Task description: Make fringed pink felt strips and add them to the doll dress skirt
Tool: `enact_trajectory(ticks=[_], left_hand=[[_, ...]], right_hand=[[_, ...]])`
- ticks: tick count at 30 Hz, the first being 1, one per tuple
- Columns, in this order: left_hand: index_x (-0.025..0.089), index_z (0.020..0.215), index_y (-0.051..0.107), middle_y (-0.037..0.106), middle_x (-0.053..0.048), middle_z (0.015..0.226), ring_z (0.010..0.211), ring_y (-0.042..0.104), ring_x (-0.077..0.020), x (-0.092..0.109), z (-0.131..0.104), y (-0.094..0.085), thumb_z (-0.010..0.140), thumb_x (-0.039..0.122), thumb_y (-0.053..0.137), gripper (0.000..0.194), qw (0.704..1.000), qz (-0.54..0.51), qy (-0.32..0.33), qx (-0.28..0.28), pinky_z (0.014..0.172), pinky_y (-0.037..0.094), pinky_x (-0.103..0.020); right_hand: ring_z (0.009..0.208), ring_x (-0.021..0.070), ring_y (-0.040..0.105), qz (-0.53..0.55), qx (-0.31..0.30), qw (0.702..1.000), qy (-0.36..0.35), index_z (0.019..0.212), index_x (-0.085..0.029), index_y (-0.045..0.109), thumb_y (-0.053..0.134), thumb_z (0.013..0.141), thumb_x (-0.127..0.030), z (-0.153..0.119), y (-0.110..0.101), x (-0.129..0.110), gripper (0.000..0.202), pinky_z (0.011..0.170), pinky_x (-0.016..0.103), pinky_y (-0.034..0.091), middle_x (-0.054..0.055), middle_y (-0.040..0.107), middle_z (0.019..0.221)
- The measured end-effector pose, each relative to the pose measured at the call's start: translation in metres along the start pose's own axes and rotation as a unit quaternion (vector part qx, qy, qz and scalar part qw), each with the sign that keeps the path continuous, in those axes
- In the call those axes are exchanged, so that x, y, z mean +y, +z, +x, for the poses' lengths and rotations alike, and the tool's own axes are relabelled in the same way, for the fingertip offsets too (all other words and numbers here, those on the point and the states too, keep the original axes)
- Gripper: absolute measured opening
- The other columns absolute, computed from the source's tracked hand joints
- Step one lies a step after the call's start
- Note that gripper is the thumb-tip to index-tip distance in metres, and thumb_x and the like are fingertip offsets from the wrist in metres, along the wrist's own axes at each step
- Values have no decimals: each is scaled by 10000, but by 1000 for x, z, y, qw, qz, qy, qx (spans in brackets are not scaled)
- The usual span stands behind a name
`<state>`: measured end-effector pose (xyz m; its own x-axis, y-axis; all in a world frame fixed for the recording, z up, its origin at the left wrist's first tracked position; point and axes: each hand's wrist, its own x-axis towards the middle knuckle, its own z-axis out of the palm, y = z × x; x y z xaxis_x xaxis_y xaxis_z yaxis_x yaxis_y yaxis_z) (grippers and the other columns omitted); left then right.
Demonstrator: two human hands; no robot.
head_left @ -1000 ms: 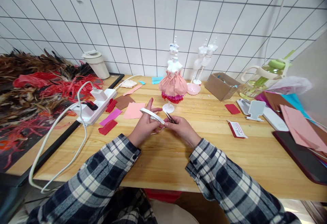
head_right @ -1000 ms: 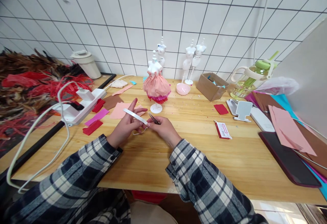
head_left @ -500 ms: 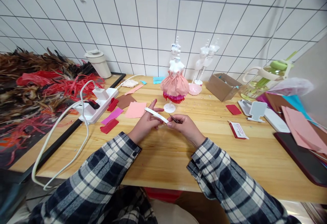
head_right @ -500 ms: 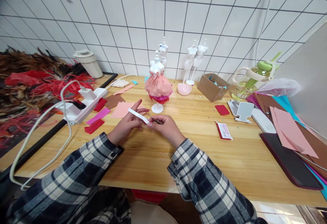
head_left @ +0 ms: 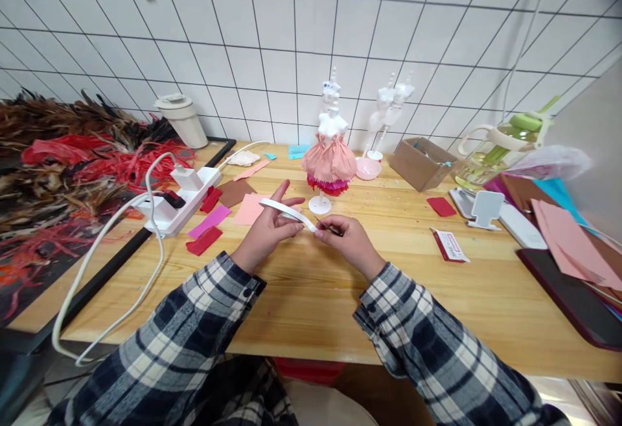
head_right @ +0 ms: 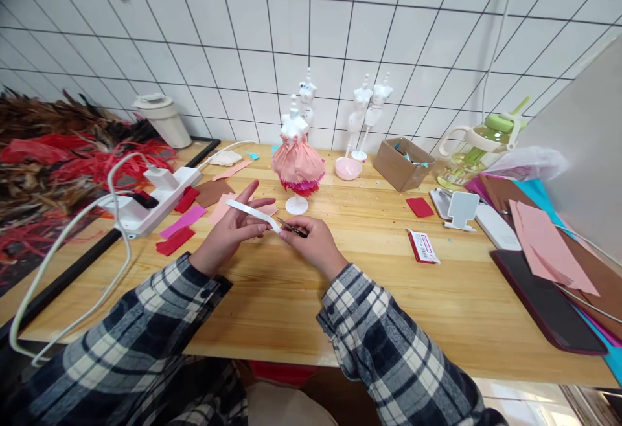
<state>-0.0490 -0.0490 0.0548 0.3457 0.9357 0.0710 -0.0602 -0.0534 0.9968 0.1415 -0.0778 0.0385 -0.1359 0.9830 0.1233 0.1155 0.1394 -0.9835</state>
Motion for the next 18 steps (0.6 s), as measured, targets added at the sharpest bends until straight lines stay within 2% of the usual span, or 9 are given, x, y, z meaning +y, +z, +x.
enact_trajectory(ticks=[2, 4, 9, 15, 18], left_hand=[[308, 1492, 159, 527, -119, 1329, 788, 634, -120, 1, 0, 1, 718, 270, 715, 954, 1000, 14, -6, -9, 632, 494, -223], [306, 1495, 146, 524, -129, 1334, 770, 640, -125, 1, -1, 4, 761, 308, 684, 910, 1000, 13, -14, -7, 628, 505, -238], [338, 1495, 96, 515, -126, 1345, 812, 659, -147, -2, -1, 8, 792, 331, 664, 903, 999, -2, -44, 6, 662, 542, -275], [354, 1493, 12, 539, -124, 1300, 747, 668, -128, -7, -1, 8, 781, 293, 683, 980, 998, -46, -31, 23, 649, 563, -283], [386, 1479, -49, 506, -127, 1327, 726, 666, -110, -8, -2, 10, 698, 218, 759, 1136, 998, -58, -19, 20, 654, 565, -272]], right_hand=[[848, 173, 586, 0, 26, 999, -38, 754, -189, 696, 743, 651, -335, 0, 0, -1, 185, 785, 313, 458, 47, 632, 918], [867, 176, 584, 1, 25, 998, -53, 749, -196, 686, 739, 662, -345, 0, 1, -1, 181, 797, 311, 457, 48, 632, 934], [667, 148, 558, 19, -15, 1000, -4, 726, -189, 659, 731, 672, -387, -2, 2, -1, 217, 692, 302, 452, 2, 640, 701], [668, 138, 566, 39, -28, 998, 38, 746, -160, 692, 758, 623, -413, 2, 2, 3, 289, 689, 293, 456, -8, 665, 696], [678, 136, 572, 45, -18, 997, 62, 784, -155, 690, 752, 626, -414, 4, 2, 7, 310, 691, 286, 456, -10, 673, 712]])
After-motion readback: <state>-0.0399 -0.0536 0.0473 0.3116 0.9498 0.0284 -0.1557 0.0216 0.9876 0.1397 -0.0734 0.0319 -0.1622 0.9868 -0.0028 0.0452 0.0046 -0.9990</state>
